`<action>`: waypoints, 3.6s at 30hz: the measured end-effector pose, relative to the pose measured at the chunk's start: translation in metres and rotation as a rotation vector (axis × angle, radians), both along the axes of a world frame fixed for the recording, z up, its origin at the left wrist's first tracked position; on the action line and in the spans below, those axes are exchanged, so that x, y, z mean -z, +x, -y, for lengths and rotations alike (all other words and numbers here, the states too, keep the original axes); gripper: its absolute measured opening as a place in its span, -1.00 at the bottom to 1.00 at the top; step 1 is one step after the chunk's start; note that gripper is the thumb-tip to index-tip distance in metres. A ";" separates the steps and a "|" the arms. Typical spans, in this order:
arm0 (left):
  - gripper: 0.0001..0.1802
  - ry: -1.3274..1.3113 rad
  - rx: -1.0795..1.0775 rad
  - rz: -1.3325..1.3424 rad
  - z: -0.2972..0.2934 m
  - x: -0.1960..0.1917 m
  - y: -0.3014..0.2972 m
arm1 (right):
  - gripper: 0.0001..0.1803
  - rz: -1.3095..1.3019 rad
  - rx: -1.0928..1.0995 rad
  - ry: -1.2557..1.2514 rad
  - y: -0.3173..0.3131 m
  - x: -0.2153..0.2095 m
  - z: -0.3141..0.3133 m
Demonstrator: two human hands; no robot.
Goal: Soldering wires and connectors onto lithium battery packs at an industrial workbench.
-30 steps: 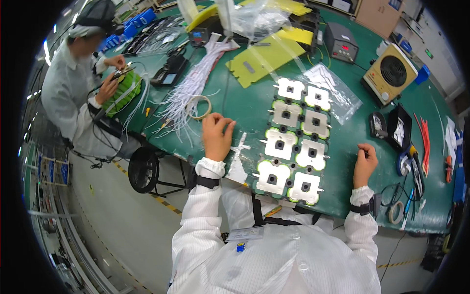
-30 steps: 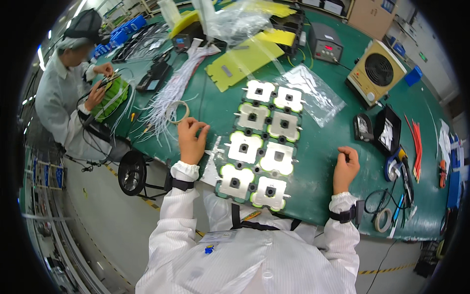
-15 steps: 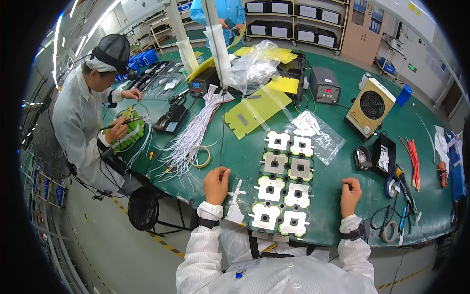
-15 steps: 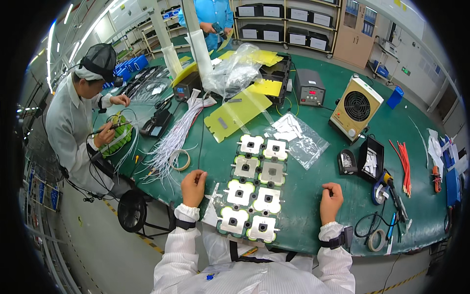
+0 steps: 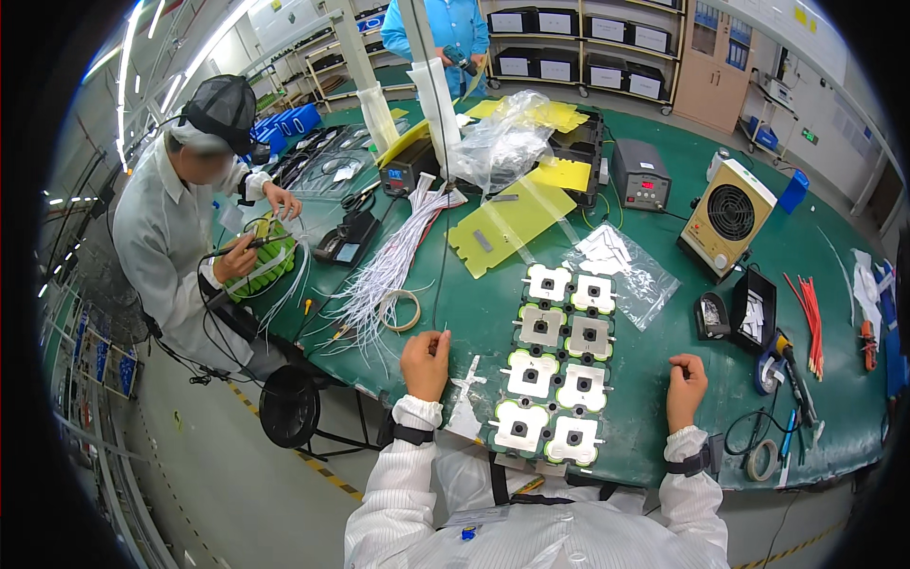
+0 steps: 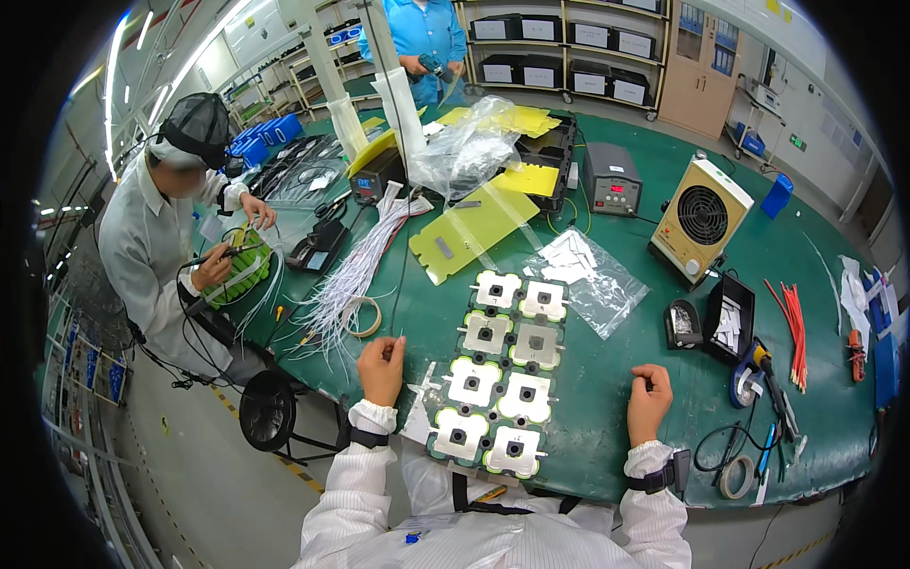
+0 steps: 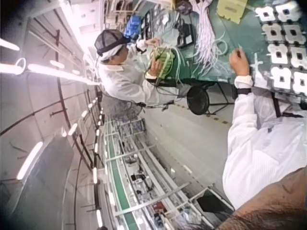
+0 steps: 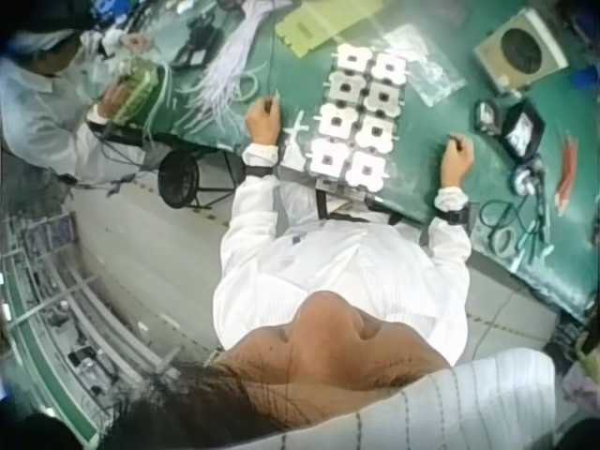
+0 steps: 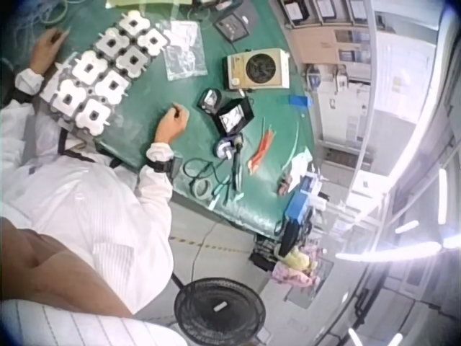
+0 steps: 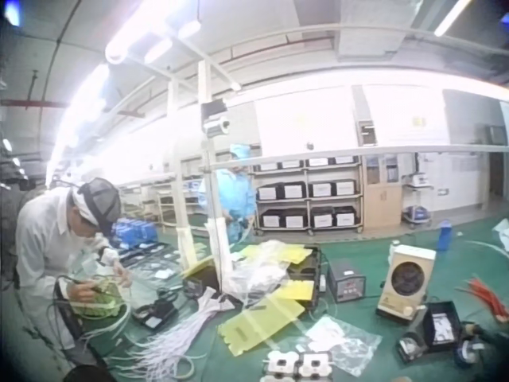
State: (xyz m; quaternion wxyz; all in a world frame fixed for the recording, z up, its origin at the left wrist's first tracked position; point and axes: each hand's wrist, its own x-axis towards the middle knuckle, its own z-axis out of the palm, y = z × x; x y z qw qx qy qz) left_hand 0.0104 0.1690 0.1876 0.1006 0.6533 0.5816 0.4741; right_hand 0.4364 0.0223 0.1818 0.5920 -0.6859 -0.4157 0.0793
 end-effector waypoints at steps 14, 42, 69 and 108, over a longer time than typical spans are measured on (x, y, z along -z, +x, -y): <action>-0.71 0.122 0.077 0.266 -0.008 0.007 -0.008 | -0.87 -0.016 0.029 0.025 -0.001 0.002 0.000; -0.86 -0.221 0.051 0.740 0.171 -0.005 -0.039 | -0.82 0.028 -0.268 -0.042 0.017 -0.084 -0.023; 0.33 -0.295 0.738 0.167 0.167 -0.051 0.034 | -0.58 -0.888 -0.451 0.151 -0.053 -0.043 -0.129; -0.40 -0.303 0.814 -0.069 0.021 -0.052 0.044 | -0.45 -1.138 -0.502 0.036 -0.122 0.039 -0.025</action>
